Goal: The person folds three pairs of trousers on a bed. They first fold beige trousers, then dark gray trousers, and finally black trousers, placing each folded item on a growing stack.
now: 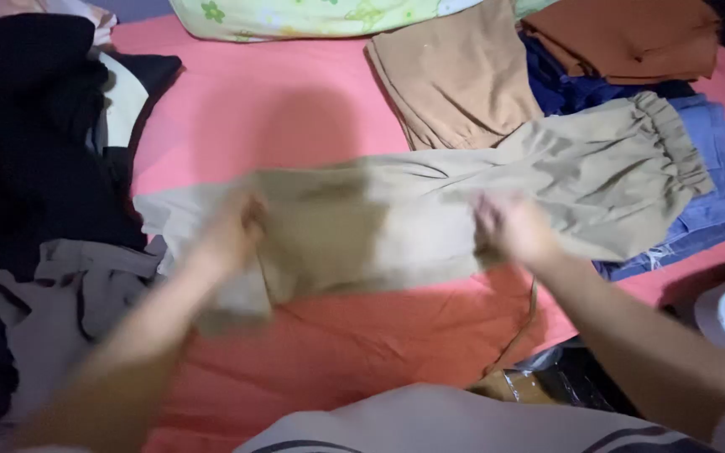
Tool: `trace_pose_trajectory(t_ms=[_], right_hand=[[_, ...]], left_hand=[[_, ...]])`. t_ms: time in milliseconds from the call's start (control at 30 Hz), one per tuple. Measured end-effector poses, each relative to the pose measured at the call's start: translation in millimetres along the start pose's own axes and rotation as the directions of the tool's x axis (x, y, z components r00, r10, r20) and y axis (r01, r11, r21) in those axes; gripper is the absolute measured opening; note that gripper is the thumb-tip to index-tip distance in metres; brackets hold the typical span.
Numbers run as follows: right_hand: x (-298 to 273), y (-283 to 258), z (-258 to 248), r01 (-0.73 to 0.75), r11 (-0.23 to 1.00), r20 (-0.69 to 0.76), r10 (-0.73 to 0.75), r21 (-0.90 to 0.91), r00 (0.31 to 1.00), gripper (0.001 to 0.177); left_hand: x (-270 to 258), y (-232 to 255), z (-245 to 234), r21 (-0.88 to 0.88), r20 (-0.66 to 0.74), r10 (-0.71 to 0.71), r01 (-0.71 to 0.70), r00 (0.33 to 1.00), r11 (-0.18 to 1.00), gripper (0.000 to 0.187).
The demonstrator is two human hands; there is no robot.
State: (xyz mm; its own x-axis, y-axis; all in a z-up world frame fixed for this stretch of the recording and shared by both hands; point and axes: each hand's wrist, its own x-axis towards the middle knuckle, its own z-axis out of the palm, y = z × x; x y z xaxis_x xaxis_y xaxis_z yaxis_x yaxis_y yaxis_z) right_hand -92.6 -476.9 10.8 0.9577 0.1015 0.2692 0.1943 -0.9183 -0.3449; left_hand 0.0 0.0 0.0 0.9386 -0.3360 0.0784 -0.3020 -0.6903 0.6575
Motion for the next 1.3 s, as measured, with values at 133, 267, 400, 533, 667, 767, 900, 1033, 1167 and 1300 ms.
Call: trace_pose_trajectory(t_ms=[133, 267, 400, 533, 667, 767, 900, 1033, 1167, 1300], right_hand=[[60.0, -9.4, -33.9, -0.023, 0.982, -0.158, -0.006, -0.186, 0.987, 0.004], [62.0, -36.1, -50.4, 0.07, 0.992, -0.483, -0.111, -0.102, 0.869, 0.016], [-0.8, -9.3, 0.5, -0.1, 0.992, -0.408, 0.061, -0.074, 0.911, 0.007], [-65.6, -15.5, 35.8, -0.092, 0.976, -0.182, 0.128, 0.196, 0.975, 0.019], [-90.4, -8.4, 53.3, -0.151, 0.981, 0.055, 0.145, 0.12, 0.988, 0.016], [-83.7, -22.5, 44.6, -0.146, 0.985, 0.062, 0.141, 0.092, 0.988, 0.021], [-75.6, -48.1, 26.2, 0.165, 0.981, -0.005, -0.167, -0.099, 0.986, 0.048], [-78.3, -19.9, 46.5, 0.038, 0.99, 0.05, -0.032, -0.133, 0.998, 0.028], [-72.2, -9.6, 27.6, 0.108, 0.99, -0.054, -0.113, -0.086, 0.992, 0.012], [-89.3, -5.4, -1.6, 0.032, 0.984, -0.064, -0.044, -0.178, 0.997, 0.005]], left_hand=[[40.2, 85.5, -86.5, 0.096, -0.149, 0.128, -0.115, 0.98, 0.989, 0.024], [35.4, 115.1, -101.3, 0.15, -0.331, 0.253, -0.213, 0.909, 0.965, 0.019], [5.0, 63.2, -58.6, 0.476, -0.17, 0.651, -0.516, 0.74, 0.712, 0.012], [-71.5, -26.5, 22.3, 0.437, -0.015, 0.549, -0.489, 0.835, 0.755, 0.008], [-103.7, -25.1, 31.9, 0.481, 0.071, 0.331, -0.323, 0.941, 0.815, 0.017], [-105.0, -5.9, 21.9, 0.549, 0.079, 0.084, -0.114, 0.993, 0.828, 0.022], [-92.6, 11.0, 1.4, 0.62, 0.017, 0.147, -0.125, 0.989, 0.775, 0.027], [-89.0, -23.8, 5.9, 0.637, 0.025, 0.301, -0.247, 0.953, 0.73, 0.018], [-94.7, 15.0, -22.4, 0.62, -0.027, 0.351, -0.259, 0.936, 0.741, 0.011], [-136.7, 40.5, -27.3, 0.661, 0.054, 0.256, -0.227, 0.965, 0.716, 0.05]])
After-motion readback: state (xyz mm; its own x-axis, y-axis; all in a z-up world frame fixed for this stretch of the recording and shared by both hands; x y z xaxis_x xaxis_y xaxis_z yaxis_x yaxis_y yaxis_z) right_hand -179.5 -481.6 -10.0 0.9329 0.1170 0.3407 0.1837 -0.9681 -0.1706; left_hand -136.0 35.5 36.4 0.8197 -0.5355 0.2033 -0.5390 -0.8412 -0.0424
